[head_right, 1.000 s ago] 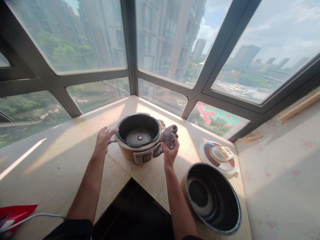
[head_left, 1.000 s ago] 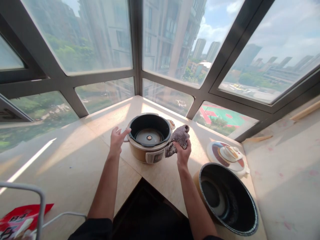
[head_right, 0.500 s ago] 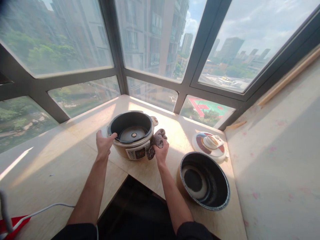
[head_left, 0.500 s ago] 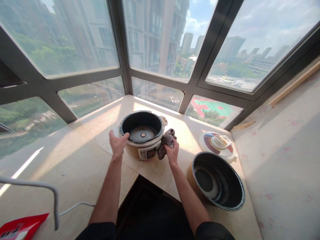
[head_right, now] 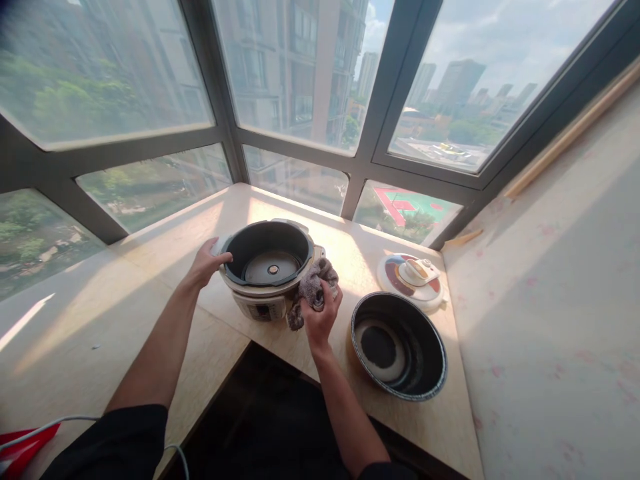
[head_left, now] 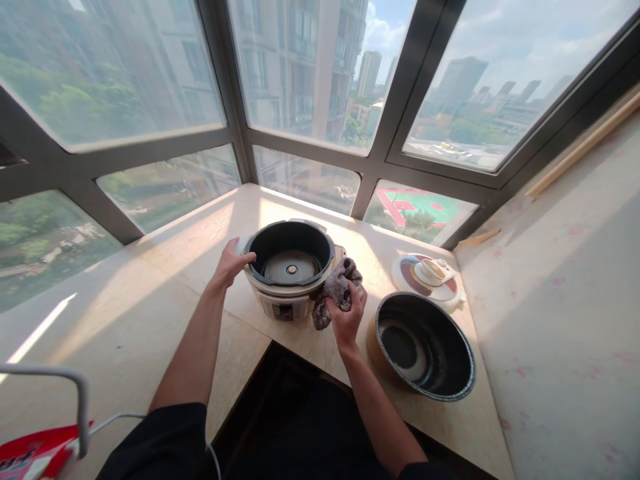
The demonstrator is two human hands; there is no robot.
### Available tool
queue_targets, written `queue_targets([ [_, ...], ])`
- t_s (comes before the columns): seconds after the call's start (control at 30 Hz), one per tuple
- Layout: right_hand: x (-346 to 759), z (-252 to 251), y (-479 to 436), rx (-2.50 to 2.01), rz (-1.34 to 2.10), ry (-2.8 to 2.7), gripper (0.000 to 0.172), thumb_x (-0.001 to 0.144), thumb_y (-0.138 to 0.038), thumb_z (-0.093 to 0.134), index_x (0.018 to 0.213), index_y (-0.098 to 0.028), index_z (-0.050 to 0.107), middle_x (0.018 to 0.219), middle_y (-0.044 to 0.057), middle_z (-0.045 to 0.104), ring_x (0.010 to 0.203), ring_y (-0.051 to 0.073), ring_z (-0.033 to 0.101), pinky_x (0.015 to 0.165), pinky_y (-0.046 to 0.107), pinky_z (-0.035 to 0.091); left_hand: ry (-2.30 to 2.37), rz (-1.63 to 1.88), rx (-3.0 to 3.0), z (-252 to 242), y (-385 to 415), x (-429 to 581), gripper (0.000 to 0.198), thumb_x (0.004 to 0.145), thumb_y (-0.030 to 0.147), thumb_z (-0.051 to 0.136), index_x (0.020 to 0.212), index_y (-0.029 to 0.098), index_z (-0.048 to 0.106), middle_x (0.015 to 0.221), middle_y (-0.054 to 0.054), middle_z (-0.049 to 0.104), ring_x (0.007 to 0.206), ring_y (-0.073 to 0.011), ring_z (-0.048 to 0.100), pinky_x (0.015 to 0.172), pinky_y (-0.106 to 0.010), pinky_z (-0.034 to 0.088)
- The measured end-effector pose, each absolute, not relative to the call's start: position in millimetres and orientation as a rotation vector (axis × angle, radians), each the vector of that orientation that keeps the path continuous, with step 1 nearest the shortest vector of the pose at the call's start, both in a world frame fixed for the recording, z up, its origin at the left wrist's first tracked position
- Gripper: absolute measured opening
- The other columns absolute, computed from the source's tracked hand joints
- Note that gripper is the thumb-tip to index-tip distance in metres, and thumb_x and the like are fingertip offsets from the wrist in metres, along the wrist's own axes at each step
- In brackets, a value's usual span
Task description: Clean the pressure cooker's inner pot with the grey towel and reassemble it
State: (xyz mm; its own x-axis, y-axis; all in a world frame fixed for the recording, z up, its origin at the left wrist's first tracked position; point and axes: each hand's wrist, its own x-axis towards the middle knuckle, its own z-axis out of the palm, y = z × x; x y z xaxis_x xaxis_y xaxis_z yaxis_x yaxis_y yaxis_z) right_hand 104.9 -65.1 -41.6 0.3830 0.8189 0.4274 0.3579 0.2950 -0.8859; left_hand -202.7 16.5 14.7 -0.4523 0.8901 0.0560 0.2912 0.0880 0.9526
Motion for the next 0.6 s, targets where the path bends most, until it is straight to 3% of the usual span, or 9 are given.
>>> queue_targets([
  [0.17, 109.4, -80.9, -49.9, -1.429, 0.513, -1.151, 0.056, 0.07, -0.033, 0.066, 0.125, -0.021, 0.065, 0.129, 0.013, 0.051, 0.122, 0.033, 0.054, 0.104, 0.047, 0.045, 1.728, 1.322, 1.161, 24.5, 33.9, -201.8, 0.094, 0.05, 0.029, 0.077, 0.138, 0.01, 0.051, 0.106, -0.01, 0.064, 0.09, -0.0251, 0.062, 0.072, -0.033, 0.052],
  [0.37, 123.0, -107.0, -38.5, -1.695, 0.756, -1.187, 0.065, 0.065, -0.037, 0.066, 0.128, -0.021, 0.066, 0.112, 0.009, 0.061, 0.096, 0.027, 0.062, 0.088, 0.038, 0.05, 1.574, 1.261, 1.208, 26.6, 52.7, -203.5, 0.081, 0.05, 0.027, 0.074, 0.128, 0.011, 0.056, 0.086, -0.002, 0.06, 0.073, -0.0178, 0.056, 0.06, -0.026, 0.043],
  [0.6, 130.5, -104.2, -60.2, -1.533, 0.976, -1.212, 0.053, 0.062, -0.031, 0.069, 0.114, -0.021, 0.072, 0.098, 0.006, 0.071, 0.093, 0.026, 0.063, 0.085, 0.035, 0.051, 1.477, 1.216, 1.187, 33.5, 59.1, -202.9, 0.08, 0.049, 0.02, 0.075, 0.127, 0.015, 0.056, 0.089, -0.002, 0.061, 0.075, -0.0175, 0.058, 0.058, -0.024, 0.043],
])
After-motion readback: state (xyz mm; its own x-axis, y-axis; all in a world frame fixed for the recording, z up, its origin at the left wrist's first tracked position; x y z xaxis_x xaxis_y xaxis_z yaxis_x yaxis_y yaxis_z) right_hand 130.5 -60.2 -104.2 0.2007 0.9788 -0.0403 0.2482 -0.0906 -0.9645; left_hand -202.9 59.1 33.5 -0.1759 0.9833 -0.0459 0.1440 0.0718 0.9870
